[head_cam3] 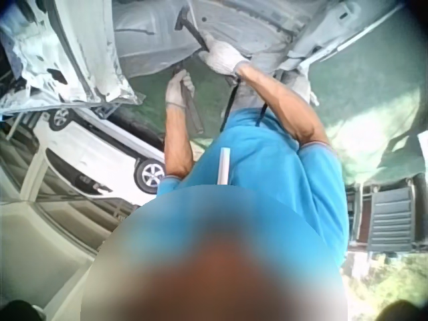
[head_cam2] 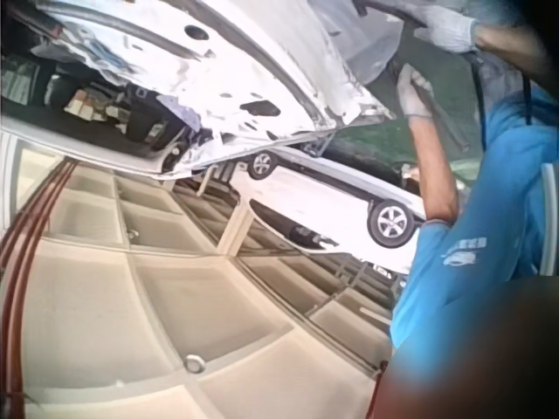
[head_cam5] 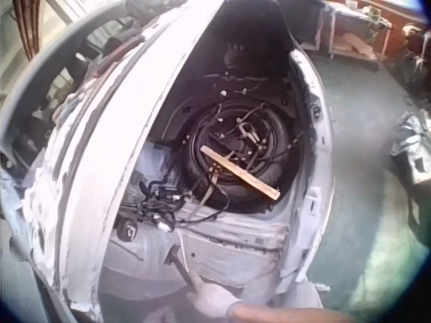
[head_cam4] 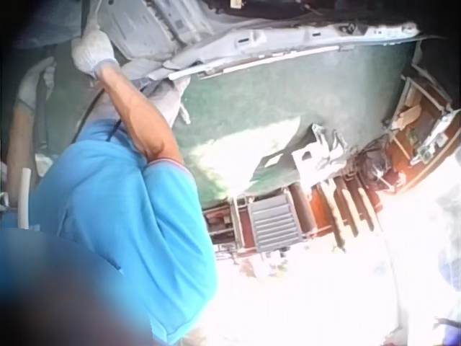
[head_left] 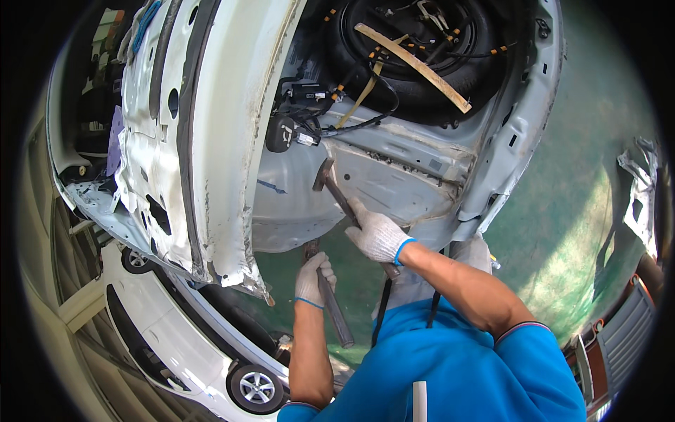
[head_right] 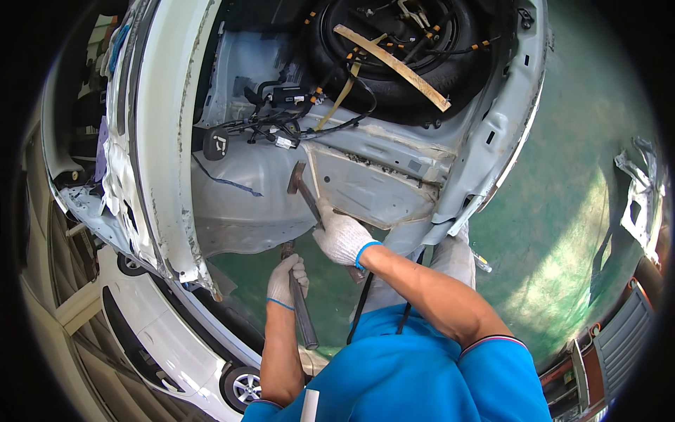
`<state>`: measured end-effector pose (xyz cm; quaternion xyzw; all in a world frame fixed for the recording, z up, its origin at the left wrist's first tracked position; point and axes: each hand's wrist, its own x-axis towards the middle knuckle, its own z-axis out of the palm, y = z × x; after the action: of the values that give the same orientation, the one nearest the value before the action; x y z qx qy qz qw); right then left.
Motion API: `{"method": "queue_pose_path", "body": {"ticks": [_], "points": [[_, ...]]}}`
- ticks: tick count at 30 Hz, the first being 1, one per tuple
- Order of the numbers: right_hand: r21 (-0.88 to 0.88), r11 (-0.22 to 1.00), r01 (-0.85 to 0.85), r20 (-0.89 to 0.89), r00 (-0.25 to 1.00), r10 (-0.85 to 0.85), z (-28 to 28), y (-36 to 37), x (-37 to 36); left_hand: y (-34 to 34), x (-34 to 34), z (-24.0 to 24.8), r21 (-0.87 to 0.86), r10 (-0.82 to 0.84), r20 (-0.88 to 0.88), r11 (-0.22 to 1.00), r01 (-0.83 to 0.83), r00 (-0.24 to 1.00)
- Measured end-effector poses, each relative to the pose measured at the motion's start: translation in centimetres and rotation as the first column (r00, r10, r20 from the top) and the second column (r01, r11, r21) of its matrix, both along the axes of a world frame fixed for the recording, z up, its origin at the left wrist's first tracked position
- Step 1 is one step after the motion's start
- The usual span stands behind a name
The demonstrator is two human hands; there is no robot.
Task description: The person uses a hammer and a metal dolly to repeatedly strike and shape the inner metal panel of a car's front section. The person adjusts the position of the dolly and hammer to work on different areas of the panel.
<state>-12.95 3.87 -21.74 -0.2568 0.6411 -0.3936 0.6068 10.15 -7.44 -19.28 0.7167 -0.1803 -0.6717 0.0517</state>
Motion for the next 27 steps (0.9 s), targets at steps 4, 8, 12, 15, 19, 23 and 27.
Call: {"method": "queue_pose_path", "body": {"ticks": [4,8,12,15,19,23,27], "points": [[0.014,0.97,-0.242,-0.005,0.97,0.242,-0.3,1.0,0.2,1.1,0.3,1.2,-0.043,0.023,-0.011,0.999,-0.024,1.0],[-0.036,0.999,0.009,0.06,0.998,-0.007,0.1,1.7,-0.6,2.2,0.3,3.0,-0.156,0.068,0.011,0.986,-0.066,0.998],[-0.082,0.987,-0.138,0.22,0.963,0.153,1.1,1.6,-1.9,2.5,0.0,4.5,-0.212,0.005,0.069,0.977,0.009,0.998],[-0.077,0.991,-0.112,0.313,0.941,0.131,1.7,1.4,-1.9,2.6,-0.2,5.3,-0.216,-0.016,0.104,0.976,0.039,0.994],[-0.123,0.992,0.024,0.168,0.986,-0.003,2.1,1.4,-1.0,3.1,-0.4,6.0,-0.268,-0.066,0.175,0.957,0.112,0.982],[-0.19,0.946,-0.261,0.138,0.947,0.289,2.4,1.6,-0.5,3.2,-0.6,7.0,-0.304,-0.057,0.186,0.946,0.113,0.981],[-0.105,0.993,-0.044,0.304,0.95,0.075,2.5,1.6,-1.0,2.9,-0.4,8.1,-0.382,-0.033,0.184,0.918,0.103,0.982]]}}
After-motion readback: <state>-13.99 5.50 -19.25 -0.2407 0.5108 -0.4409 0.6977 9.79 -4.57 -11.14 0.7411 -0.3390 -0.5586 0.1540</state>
